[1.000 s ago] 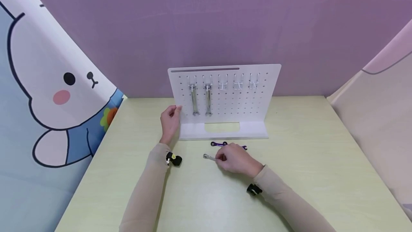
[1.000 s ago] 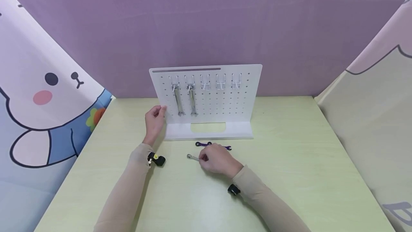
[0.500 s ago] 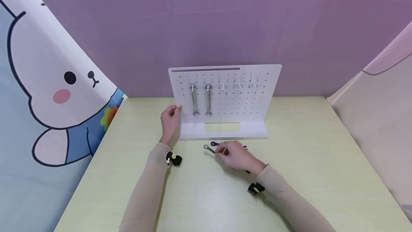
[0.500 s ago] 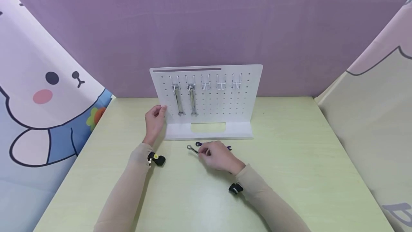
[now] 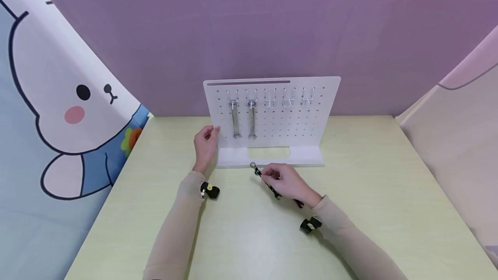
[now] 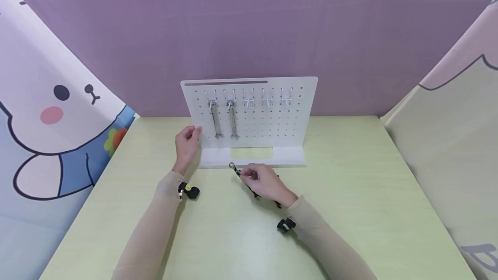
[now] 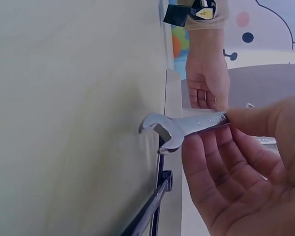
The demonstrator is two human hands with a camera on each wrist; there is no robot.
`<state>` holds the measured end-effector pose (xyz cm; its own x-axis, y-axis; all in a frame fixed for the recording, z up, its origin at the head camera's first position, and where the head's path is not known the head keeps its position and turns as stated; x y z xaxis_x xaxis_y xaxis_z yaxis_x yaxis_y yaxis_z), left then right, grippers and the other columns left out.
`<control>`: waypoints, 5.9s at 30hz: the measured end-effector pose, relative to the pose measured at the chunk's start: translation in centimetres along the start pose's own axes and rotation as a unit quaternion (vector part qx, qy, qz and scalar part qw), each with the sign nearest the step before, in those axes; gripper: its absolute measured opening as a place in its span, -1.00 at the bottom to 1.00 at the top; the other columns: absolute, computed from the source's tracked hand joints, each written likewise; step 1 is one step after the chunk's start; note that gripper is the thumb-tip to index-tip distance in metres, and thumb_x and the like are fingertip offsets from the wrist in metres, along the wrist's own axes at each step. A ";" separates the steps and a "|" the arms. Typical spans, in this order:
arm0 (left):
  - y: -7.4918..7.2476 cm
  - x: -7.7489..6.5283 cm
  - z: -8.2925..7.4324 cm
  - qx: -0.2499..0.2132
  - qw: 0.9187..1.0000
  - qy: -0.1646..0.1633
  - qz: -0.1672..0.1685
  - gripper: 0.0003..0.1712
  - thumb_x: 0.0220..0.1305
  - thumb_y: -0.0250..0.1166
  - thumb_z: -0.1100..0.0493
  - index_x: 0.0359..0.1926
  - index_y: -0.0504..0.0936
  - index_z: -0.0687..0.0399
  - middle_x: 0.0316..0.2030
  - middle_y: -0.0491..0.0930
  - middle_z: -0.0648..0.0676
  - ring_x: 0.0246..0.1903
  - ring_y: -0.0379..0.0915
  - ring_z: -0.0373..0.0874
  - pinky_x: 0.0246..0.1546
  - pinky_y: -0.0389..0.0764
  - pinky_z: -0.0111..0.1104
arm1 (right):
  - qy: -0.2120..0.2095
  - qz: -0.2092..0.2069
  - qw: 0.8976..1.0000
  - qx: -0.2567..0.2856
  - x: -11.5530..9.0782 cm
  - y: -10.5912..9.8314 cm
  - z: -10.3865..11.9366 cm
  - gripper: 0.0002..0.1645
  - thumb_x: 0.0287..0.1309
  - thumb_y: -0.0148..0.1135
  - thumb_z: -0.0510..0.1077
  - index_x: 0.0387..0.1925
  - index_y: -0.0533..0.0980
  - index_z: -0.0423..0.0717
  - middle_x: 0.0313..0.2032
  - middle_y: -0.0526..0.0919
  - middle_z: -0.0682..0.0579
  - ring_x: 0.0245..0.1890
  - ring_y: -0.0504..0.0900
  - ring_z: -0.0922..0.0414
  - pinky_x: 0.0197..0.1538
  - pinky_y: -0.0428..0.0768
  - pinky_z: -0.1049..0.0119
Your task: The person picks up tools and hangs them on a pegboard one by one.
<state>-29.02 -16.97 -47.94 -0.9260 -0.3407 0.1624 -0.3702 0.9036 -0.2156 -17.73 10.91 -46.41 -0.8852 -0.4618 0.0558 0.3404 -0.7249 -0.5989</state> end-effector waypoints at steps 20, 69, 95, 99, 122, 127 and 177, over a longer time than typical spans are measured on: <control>0.0 0.0 0.1 -0.003 1.000 0.002 0.003 -0.68 0.55 0.32 0.02 -0.03 0.75 0.22 -0.21 0.69 0.14 -0.27 0.46 -0.13 -0.27 0.45 -0.43 | 0.027 -0.098 0.993 0.057 0.9 -2.0 1.0 -0.80 0.47 0.32 -0.09 -0.05 0.73 -0.10 -0.14 0.83 -0.01 -0.19 0.71 0.14 -0.12 0.61 0.30; 0.0 0.1 0.2 -0.007 1.000 0.000 0.001 -0.68 0.55 0.32 0.04 -0.03 0.75 0.24 -0.21 0.68 0.14 -0.26 0.45 -0.12 -0.24 0.46 -0.41 | 0.041 -0.179 0.972 0.147 2.9 -4.8 2.1 -0.69 0.48 0.32 -0.08 0.03 0.71 -0.25 -0.03 0.77 -0.20 -0.37 0.65 0.17 -0.23 0.69 0.28; 0.0 0.2 0.2 0.000 1.000 0.015 -0.002 -0.68 0.54 0.33 0.03 -0.05 0.76 0.24 -0.25 0.67 0.11 -0.28 0.44 -0.13 -0.28 0.43 -0.42 | 0.023 -0.219 0.962 0.163 4.1 -5.9 3.1 -0.68 0.49 0.32 -0.04 -0.01 0.72 -0.22 -0.14 0.78 -0.16 -0.31 0.69 -0.02 -0.18 0.73 0.11; 0.0 0.2 0.1 0.002 1.000 0.024 0.001 -0.68 0.55 0.32 0.03 -0.06 0.76 0.24 -0.26 0.67 0.12 -0.30 0.45 -0.13 -0.29 0.44 -0.43 | 0.023 -0.225 0.958 0.176 4.4 -6.0 3.1 -0.67 0.49 0.31 -0.04 0.00 0.72 -0.23 -0.18 0.77 -0.13 -0.31 0.68 -0.05 -0.17 0.75 0.05; 0.1 0.2 0.3 0.001 1.000 0.023 0.004 -0.66 0.56 0.31 0.01 -0.04 0.76 0.24 -0.21 0.70 0.22 -0.30 0.46 -0.14 -0.28 0.45 -0.45 | 0.009 -0.246 0.952 0.183 5.4 -7.0 3.6 -0.64 0.50 0.30 -0.03 0.04 0.69 -0.26 -0.17 0.74 -0.08 -0.38 0.67 0.09 -0.23 0.74 0.20; 0.1 0.2 0.3 -0.003 1.000 0.023 0.004 -0.66 0.55 0.32 0.02 -0.04 0.76 0.25 -0.20 0.71 0.25 -0.30 0.47 -0.14 -0.29 0.45 -0.46 | 0.007 -0.247 0.952 0.182 5.6 -7.2 3.8 -0.65 0.51 0.30 -0.02 0.03 0.70 -0.23 -0.18 0.74 -0.07 -0.27 0.67 -0.25 -0.18 0.75 0.06; 0.3 0.4 0.4 -0.018 1.000 0.011 0.004 -0.66 0.54 0.33 0.01 -0.04 0.76 0.23 -0.24 0.69 0.16 -0.29 0.46 -0.13 -0.30 0.44 -0.45 | 0.047 -0.250 0.946 0.200 7.7 -7.7 2.6 -0.62 0.51 0.29 0.00 0.07 0.67 -0.23 -0.13 0.74 -0.03 -0.31 0.63 0.22 -0.04 0.74 -0.08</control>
<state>-29.49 -16.96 -48.37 -0.9268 -0.3287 0.1814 -0.3602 0.9148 -0.1825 -26.37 11.59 -39.30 -0.9851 0.0244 0.1703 -0.0531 -0.9848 -0.1656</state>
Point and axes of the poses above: each hand's wrist, its own x-axis towards the middle knuckle, its own y-axis out of the palm, z = x × y, the point moved 3 cm from there along x, towards the middle knuckle
